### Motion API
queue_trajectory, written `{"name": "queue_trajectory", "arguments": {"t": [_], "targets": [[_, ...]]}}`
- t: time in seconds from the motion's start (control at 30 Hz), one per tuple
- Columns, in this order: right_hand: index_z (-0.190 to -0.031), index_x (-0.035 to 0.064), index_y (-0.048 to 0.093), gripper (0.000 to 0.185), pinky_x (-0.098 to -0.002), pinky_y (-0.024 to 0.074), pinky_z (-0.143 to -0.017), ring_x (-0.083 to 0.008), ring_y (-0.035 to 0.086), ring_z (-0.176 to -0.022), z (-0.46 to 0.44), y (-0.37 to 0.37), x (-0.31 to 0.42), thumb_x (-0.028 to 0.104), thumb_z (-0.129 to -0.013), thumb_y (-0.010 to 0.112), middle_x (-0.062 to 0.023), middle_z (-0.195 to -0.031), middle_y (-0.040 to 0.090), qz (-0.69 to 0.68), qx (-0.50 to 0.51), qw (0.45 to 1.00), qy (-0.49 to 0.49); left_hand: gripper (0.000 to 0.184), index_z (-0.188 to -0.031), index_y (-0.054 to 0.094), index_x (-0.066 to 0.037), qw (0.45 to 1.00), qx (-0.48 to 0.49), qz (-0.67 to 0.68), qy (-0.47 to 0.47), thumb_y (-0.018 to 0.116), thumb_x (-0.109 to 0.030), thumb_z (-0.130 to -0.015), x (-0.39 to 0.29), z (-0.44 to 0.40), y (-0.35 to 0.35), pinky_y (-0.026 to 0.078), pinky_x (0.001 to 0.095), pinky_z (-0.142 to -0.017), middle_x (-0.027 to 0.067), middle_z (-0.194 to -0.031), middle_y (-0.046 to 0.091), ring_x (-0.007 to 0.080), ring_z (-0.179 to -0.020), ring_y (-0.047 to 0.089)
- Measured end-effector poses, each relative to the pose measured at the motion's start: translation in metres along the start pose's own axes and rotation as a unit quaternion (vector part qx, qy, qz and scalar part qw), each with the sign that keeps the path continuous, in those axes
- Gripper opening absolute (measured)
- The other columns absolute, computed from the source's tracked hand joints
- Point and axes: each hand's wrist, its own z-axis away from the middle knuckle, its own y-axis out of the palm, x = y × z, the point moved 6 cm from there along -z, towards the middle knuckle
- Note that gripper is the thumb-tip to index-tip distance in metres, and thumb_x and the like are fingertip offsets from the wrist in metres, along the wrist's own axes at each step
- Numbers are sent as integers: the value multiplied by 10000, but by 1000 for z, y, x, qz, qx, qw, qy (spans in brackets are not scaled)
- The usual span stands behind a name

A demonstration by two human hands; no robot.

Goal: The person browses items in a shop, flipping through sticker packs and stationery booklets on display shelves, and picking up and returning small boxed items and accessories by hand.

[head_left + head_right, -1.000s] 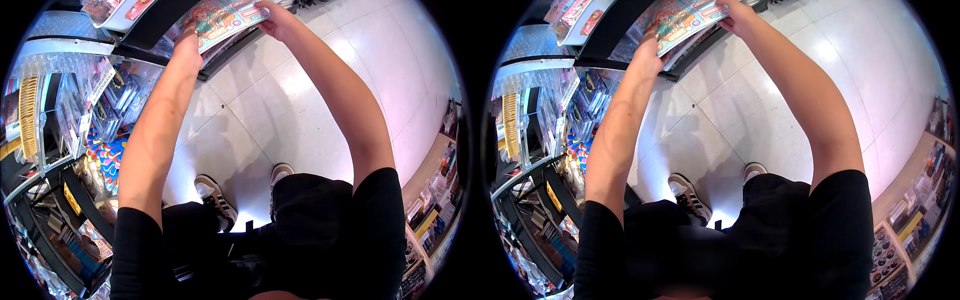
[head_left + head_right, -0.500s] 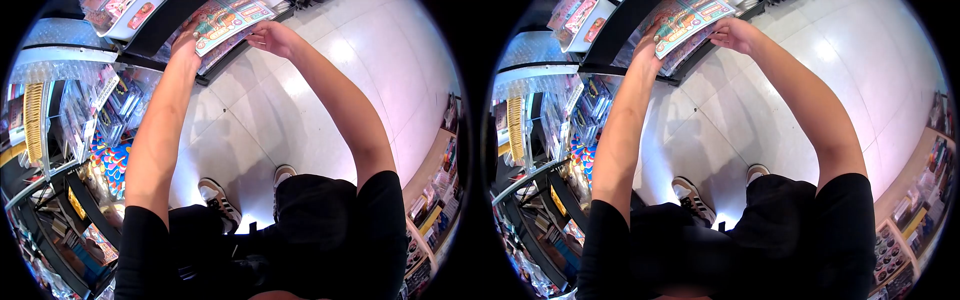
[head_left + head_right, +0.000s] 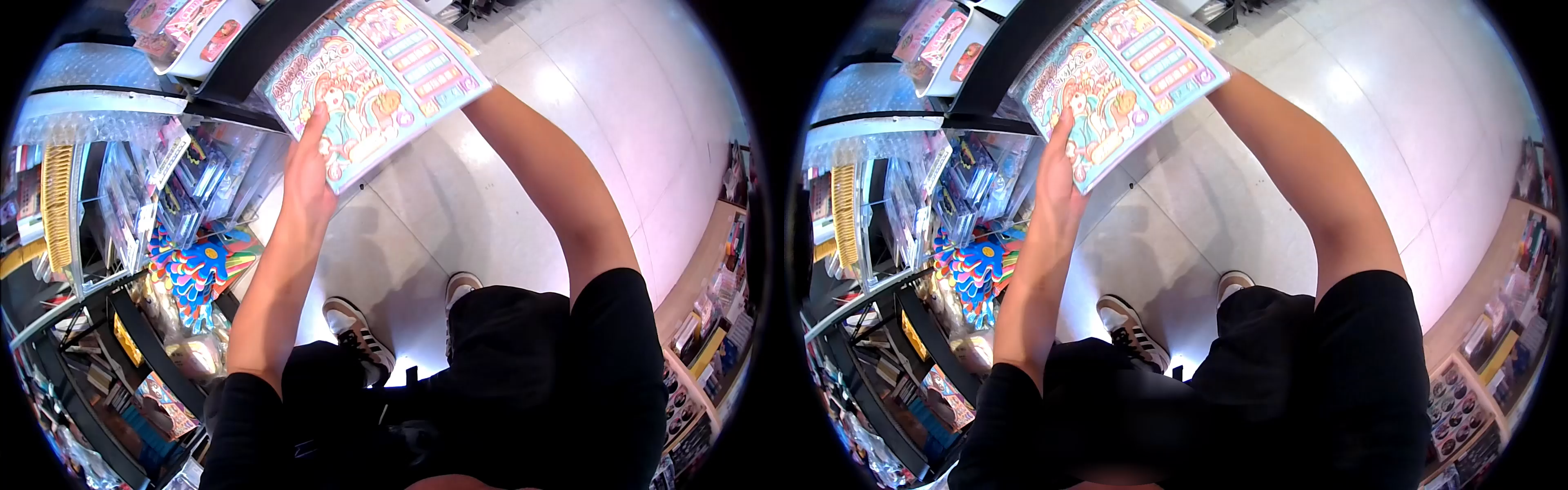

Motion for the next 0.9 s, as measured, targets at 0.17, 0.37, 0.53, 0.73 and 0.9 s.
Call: {"name": "queue_trajectory", "arguments": {"t": [0.17,0.37,0.53,0.73,0.9], "targets": [[-1189,57,607,296,-334,578,-873,-201,693,-1025,39,46,16,241,-959,634,-115,-1155,686,-42,85,994,44,524,-1442,390,23,994,51,-27,-91,528,-262,-1025,-6,38,2,523,416,-1003,179,-1390,538,277,-1208,605],[-1181,35,608,307,-340,573,-891,-201,692,-1020,37,40,8,211,-937,661,-122,-1147,688,-25,80,992,99,668,-1472,357,-7,954,41,-159,-249,660,-280,-943,-29,95,-51,503,417,-1020,164,-1401,522,285,-1252,564],[-1132,8,624,287,-327,553,-898,-192,683,-977,-26,-27,-35,165,-904,699,-93,-1083,691,57,-58,994,76,837,-1455,371,13,925,24,-210,-315,787,-345,-823,-44,135,-91,466,431,-1044,161,-1372,547,285,-1240,567],[-1117,16,628,258,-354,543,-883,-205,673,-960,-22,-38,-20,123,-890,689,-67,-1063,689,127,-152,980,15,830,-1441,394,12,918,71,-256,-296,805,-311,-796,-50,137,-123,455,407,-1041,138,-1348,566,264,-1217,569],[-1115,62,617,233,-395,441,-1055,-172,610,-1096,29,-30,43,242,-967,600,-47,-1115,673,141,-67,988,22,804,-1454,368,16,911,82,-270,-302,798,-167,-801,-57,138,-154,411,392,-1074,142,-1368,555,251,-1260,528]]}}
